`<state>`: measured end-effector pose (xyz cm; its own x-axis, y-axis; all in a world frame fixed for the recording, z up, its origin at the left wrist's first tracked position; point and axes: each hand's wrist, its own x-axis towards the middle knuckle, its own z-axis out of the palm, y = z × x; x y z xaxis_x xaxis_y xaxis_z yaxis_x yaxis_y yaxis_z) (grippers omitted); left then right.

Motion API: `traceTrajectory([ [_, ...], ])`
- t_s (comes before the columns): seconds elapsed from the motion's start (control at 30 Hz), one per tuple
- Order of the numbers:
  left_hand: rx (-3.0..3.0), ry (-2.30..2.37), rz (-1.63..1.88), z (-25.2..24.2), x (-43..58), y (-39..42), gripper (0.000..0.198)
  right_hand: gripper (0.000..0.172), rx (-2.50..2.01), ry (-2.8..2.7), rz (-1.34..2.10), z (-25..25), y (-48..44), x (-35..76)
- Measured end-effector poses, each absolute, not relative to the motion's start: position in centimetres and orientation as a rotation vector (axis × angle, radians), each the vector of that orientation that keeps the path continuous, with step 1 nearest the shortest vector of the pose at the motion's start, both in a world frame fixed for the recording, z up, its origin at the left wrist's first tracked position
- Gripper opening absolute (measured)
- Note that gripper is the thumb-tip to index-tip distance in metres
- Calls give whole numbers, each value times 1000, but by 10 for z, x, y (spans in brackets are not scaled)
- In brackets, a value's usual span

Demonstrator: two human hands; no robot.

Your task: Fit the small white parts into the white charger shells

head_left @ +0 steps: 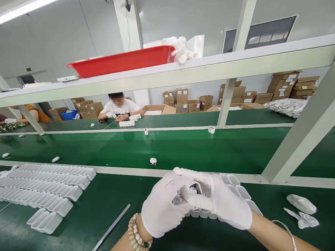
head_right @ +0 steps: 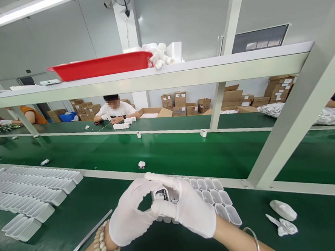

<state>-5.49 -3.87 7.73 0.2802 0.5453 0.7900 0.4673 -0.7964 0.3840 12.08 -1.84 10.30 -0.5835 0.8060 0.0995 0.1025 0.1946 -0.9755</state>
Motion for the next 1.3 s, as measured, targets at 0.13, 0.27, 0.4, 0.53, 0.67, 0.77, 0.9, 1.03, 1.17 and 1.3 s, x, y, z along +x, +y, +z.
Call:
traceTrajectory([
  [0.13,2417,905,1526,82,-56,-39,30,75,-762,-1873,1549,108,-16,123],
  [0.27,2416,875,1377,83,-57,-38,32,68,-668,-1855,1641,110,-12,124],
  [0.4,2418,884,1372,81,-57,-38,37,45,-759,-1799,1714,120,-15,122],
  [0.53,2418,886,1358,79,-58,-39,43,35,-799,-1864,1693,130,-19,123],
  [0.67,2427,883,1324,77,-59,-38,36,37,-768,-1844,1745,125,-17,125],
  [0.77,2408,857,1328,79,-60,-38,36,50,-806,-1920,1728,121,-13,127],
  [0.9,2276,835,1276,89,-64,-37,43,62,-659,-1955,1745,123,-10,130],
  [1.03,2186,762,1240,97,-68,-37,54,63,-558,-1951,1870,124,-10,133],
  [1.17,2202,784,1205,99,-71,-37,59,52,-643,-1899,1914,127,-11,131],
  [1.3,2225,826,1161,95,-72,-36,53,48,-818,-1876,1869,133,-15,125],
])
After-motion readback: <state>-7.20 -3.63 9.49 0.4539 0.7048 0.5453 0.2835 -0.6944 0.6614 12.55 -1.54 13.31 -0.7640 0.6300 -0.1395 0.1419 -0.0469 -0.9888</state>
